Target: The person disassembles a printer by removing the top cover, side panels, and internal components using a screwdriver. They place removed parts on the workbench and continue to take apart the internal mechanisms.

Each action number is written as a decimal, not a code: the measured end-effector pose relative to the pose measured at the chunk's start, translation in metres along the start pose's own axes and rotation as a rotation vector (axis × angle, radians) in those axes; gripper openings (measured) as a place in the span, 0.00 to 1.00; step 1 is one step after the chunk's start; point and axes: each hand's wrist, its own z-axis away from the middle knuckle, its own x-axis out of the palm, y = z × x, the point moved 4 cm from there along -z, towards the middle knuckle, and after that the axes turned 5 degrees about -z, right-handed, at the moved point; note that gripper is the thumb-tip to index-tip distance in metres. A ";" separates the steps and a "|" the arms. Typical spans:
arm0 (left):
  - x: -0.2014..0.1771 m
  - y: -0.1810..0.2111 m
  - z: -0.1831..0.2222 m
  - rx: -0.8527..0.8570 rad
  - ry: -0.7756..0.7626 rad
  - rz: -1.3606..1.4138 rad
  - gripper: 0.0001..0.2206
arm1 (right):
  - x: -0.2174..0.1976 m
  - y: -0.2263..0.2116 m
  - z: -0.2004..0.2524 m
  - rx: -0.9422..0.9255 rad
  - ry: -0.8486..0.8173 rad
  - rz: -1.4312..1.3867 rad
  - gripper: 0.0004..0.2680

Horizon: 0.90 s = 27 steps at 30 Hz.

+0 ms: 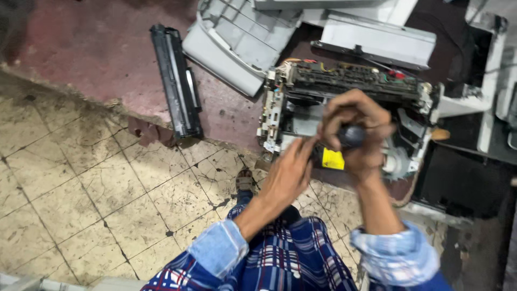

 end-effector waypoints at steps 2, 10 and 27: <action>0.008 -0.005 -0.016 0.060 0.021 0.039 0.23 | 0.008 -0.005 0.011 -0.139 0.199 0.394 0.25; 0.022 -0.038 -0.032 0.128 0.006 0.101 0.17 | 0.009 0.002 0.039 -0.269 0.294 0.781 0.18; 0.023 -0.031 -0.049 0.031 -0.172 0.111 0.14 | -0.024 0.022 0.063 0.128 0.301 0.825 0.09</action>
